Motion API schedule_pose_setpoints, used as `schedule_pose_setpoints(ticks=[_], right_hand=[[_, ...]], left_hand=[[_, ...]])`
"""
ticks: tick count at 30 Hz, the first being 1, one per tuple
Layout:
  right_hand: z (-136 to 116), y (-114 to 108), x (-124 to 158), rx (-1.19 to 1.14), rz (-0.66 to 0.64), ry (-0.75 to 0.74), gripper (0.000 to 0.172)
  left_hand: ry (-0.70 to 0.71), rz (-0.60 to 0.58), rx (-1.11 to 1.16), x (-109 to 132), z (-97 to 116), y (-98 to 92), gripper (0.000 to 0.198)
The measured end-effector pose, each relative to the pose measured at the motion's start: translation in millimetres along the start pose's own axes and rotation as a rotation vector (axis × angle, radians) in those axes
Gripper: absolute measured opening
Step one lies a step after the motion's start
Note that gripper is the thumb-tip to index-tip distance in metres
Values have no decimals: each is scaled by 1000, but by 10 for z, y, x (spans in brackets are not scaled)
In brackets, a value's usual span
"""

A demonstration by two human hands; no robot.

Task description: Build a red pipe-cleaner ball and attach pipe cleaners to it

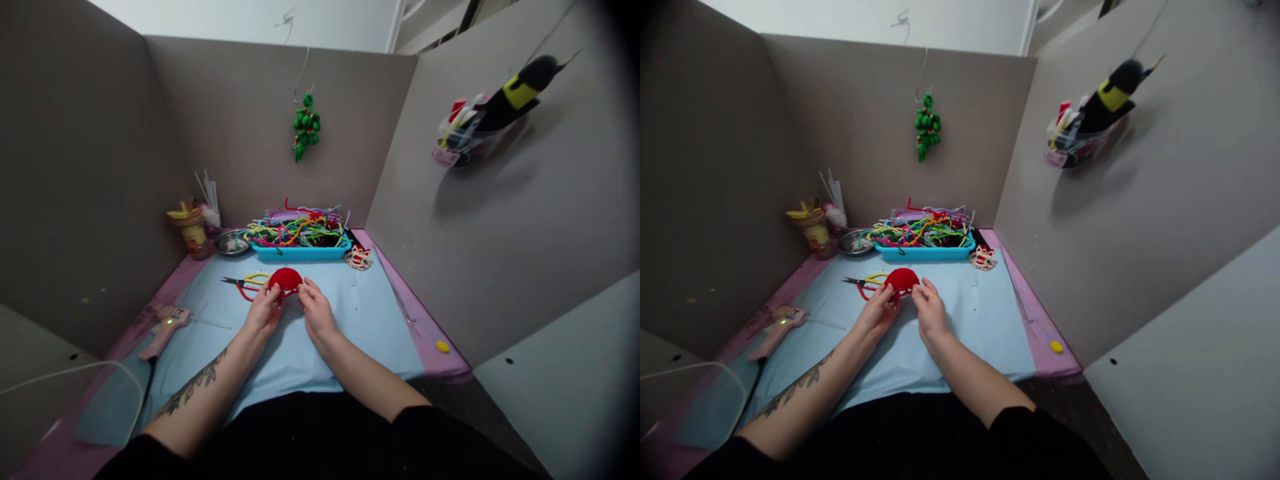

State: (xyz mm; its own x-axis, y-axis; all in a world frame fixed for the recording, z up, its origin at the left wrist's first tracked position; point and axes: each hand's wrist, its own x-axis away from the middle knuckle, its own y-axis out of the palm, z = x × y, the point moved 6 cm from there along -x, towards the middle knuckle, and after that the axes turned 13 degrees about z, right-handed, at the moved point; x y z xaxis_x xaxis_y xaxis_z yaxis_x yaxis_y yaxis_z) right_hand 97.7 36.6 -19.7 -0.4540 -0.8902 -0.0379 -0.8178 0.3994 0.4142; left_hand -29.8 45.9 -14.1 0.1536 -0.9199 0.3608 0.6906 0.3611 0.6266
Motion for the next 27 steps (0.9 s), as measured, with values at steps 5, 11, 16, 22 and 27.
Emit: schedule_pose_setpoints(ticks=[5, 11, 16, 22, 27], right_hand=[[-225, -56, 60, 258, 59, -179, 23], [-322, -19, 65, 509, 48, -337, 15], [-274, -36, 32, 534, 65, -337, 11], [-260, -60, -26, 428, 41, -279, 15], [-255, -77, -70, 389, 46, -246, 15]], left_hand=[[51, -23, -49, 11, 12, 4, 48], [181, -39, -117, 103, 52, 35, 64], [204, -40, -115, 96, 68, 37, 63], [94, -55, -109, 93, 22, 52, 56], [12, -60, -92, 71, -11, 56, 43]])
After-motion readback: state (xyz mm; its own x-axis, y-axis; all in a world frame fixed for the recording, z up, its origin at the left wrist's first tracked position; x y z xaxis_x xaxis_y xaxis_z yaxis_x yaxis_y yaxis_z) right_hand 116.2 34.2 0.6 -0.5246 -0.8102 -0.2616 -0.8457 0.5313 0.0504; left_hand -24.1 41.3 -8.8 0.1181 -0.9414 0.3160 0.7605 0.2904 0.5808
